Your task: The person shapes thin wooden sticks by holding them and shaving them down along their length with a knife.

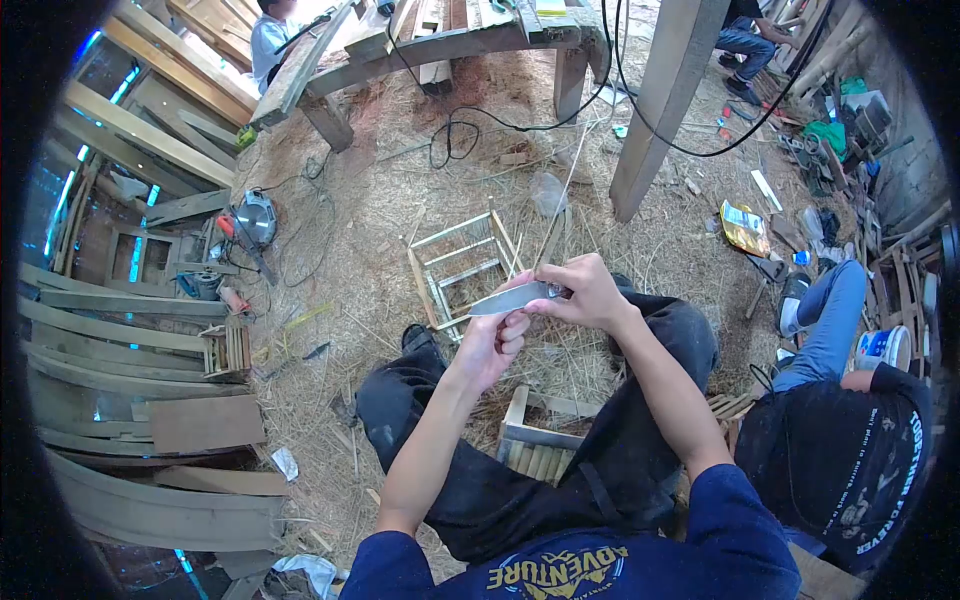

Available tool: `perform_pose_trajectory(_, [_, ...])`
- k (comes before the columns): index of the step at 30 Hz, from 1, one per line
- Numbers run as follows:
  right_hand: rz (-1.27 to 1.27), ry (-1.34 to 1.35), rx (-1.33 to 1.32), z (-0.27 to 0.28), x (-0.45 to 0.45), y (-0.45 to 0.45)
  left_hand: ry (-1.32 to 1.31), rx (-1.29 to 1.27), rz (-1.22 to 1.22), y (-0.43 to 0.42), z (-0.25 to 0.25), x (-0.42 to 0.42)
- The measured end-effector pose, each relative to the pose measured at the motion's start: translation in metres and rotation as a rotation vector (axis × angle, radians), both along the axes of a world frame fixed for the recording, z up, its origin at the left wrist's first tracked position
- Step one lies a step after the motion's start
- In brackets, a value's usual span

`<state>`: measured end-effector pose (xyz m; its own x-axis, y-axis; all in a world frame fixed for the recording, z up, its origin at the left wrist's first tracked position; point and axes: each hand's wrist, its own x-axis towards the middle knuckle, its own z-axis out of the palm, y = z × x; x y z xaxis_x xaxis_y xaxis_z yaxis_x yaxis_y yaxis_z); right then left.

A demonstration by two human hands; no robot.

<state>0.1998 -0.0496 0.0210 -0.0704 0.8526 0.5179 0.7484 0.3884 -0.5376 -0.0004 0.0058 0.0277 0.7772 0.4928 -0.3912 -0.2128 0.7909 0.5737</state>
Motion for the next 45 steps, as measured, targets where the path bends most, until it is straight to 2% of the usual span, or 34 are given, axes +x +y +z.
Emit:
perform_pose_trajectory(5, [-0.001,-0.071,0.057,0.003,0.008,-0.003,-0.022,-0.027,-0.04,0.001,0.001,-0.004])
perform_pose_trajectory(8, [-0.157,0.079,0.075,-0.003,0.021,0.0,-0.035,0.027,-0.147,-0.004,0.001,-0.006])
perform_pose_trajectory(9, [-0.206,-0.008,0.042,0.004,0.029,-0.003,-0.035,-0.005,-0.14,-0.011,-0.001,-0.005])
perform_pose_trajectory(12, [-0.138,0.012,0.101,0.0,0.024,-0.002,-0.083,-0.063,-0.015,-0.011,-0.011,0.006])
perform_pose_trajectory(13, [-0.088,-0.042,0.066,-0.003,0.02,-0.003,-0.004,-0.049,0.054,-0.011,-0.012,0.007])
perform_pose_trajectory(16, [-0.014,-0.016,-0.018,-0.005,0.003,-0.005,-0.044,-0.033,0.034,-0.007,-0.006,0.002])
perform_pose_trajectory(23, [0.027,-0.052,0.002,-0.003,0.005,-0.002,-0.02,-0.031,0.0,-0.002,-0.008,0.002])
perform_pose_trajectory(44, [-0.064,-0.187,0.135,0.005,0.015,-0.007,0.0,-0.027,-0.024,-0.005,0.001,0.002])
perform_pose_trajectory(45, [-0.153,-0.153,0.13,0.006,0.022,-0.006,0.008,0.0,-0.052,-0.007,0.003,0.001])
